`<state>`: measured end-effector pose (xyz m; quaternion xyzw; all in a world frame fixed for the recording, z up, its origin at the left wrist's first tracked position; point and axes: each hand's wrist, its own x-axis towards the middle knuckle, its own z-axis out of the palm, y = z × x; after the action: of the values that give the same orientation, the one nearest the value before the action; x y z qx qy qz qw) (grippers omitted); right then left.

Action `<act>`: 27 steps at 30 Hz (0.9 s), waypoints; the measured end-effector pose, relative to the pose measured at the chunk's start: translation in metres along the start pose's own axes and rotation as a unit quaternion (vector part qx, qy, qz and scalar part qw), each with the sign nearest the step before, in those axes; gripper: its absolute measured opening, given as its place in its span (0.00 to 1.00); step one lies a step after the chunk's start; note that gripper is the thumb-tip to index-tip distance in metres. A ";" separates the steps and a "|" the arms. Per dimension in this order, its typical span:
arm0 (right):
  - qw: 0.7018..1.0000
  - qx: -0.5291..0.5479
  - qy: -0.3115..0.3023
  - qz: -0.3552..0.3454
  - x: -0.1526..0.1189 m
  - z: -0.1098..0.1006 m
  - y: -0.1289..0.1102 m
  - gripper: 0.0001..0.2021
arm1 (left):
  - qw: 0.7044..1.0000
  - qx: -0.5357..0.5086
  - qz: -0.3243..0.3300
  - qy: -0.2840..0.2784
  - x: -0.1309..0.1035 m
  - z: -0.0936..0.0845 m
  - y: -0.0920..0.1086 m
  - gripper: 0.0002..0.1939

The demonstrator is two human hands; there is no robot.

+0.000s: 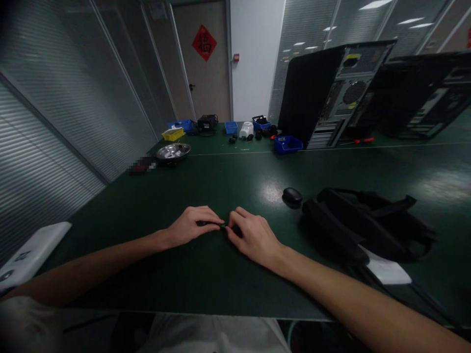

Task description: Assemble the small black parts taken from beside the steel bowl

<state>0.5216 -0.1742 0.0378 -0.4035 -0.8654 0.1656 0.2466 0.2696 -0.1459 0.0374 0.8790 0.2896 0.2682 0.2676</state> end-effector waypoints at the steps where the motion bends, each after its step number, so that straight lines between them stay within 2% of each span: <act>1: 1.000 0.003 0.001 -0.001 0.000 0.000 0.000 0.03 | 1.000 -0.001 0.001 -0.001 0.000 0.000 0.000 0.12; 8: 1.000 0.017 0.020 0.006 0.000 -0.001 0.003 0.03 | 1.000 0.004 0.000 0.008 -0.001 0.002 0.001 0.14; 14: 1.000 0.004 0.019 0.011 0.001 -0.001 0.006 0.03 | 0.999 0.018 0.008 0.029 0.001 0.001 0.003 0.12; 18: 1.000 -0.002 0.010 0.017 0.002 -0.001 0.004 0.03 | 0.999 -0.015 -0.043 0.015 0.003 -0.002 0.002 0.11; 22: 1.000 -0.011 0.005 0.023 0.003 -0.002 0.004 0.03 | 0.995 -0.002 -0.089 0.042 0.003 -0.003 -0.005 0.10; 27: 1.000 -0.009 0.005 0.027 0.003 -0.003 0.006 0.03 | 0.994 0.014 -0.092 0.049 0.004 -0.003 -0.012 0.10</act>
<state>0.5261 -0.1680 0.0382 -0.4293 -0.8545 0.1626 0.2430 0.2659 -0.1342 0.0328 0.8381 0.3862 0.2806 0.2641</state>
